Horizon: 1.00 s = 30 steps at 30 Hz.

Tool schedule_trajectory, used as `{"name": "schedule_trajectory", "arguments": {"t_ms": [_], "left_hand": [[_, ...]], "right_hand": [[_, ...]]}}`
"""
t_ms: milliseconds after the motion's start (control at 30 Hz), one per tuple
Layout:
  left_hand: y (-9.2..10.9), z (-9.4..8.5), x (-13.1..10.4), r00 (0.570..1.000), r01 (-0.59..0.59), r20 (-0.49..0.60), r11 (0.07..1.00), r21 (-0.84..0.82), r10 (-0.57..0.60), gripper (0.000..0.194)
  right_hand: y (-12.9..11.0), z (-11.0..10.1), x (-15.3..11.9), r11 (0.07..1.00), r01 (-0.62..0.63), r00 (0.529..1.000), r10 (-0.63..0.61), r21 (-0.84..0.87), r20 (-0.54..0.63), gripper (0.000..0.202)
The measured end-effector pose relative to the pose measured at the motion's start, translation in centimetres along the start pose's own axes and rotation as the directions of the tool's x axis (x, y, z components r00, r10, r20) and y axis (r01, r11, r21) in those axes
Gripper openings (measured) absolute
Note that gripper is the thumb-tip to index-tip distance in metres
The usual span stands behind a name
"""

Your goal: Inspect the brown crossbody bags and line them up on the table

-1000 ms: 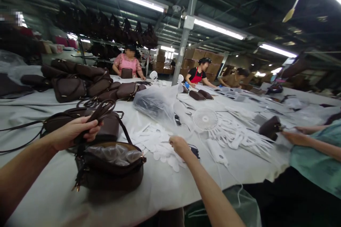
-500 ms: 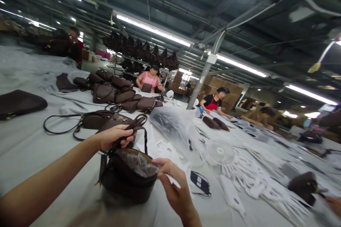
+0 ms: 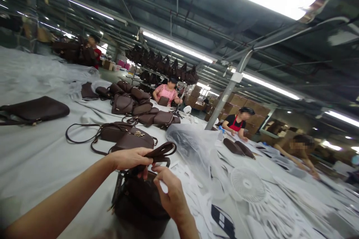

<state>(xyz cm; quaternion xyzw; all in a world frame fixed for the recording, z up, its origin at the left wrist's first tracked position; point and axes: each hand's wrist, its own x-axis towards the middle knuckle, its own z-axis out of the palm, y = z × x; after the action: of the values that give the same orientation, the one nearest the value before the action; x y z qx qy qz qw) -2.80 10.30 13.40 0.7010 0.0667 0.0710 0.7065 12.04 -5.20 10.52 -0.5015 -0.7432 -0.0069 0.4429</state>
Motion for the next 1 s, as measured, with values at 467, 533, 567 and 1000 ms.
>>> {"name": "schedule_trajectory", "arguments": {"t_ms": [467, 533, 567, 1000], "left_hand": [[-1.9, 0.4, 3.3, 0.916, -0.078, -0.329, 0.906, 0.416, 0.23, 0.011], [-2.1, 1.0, 3.5, 0.894, -0.073, -0.315, 0.796, 0.601, 0.319, 0.009], [-2.2, 1.3, 3.4, 0.891, -0.059, -0.297, 0.736, 0.674, 0.343, 0.01], [-3.3, 3.4, 2.4, 0.942, -0.058, -0.056, 0.324, 0.944, 0.331, 0.03]], "right_hand": [[2.6, 0.7, 0.2, 0.984, -0.142, 0.979, 0.155, 0.104, -0.132, 0.013], [2.7, 0.8, 0.2, 0.957, -0.23, 0.955, 0.256, 0.174, -0.147, 0.016], [2.5, 0.8, 0.4, 0.94, -0.267, 0.944, 0.3, 0.211, -0.141, 0.018], [1.0, -3.9, 5.4, 0.903, -0.281, 0.934, 0.335, -0.326, 0.122, 0.017]]}}
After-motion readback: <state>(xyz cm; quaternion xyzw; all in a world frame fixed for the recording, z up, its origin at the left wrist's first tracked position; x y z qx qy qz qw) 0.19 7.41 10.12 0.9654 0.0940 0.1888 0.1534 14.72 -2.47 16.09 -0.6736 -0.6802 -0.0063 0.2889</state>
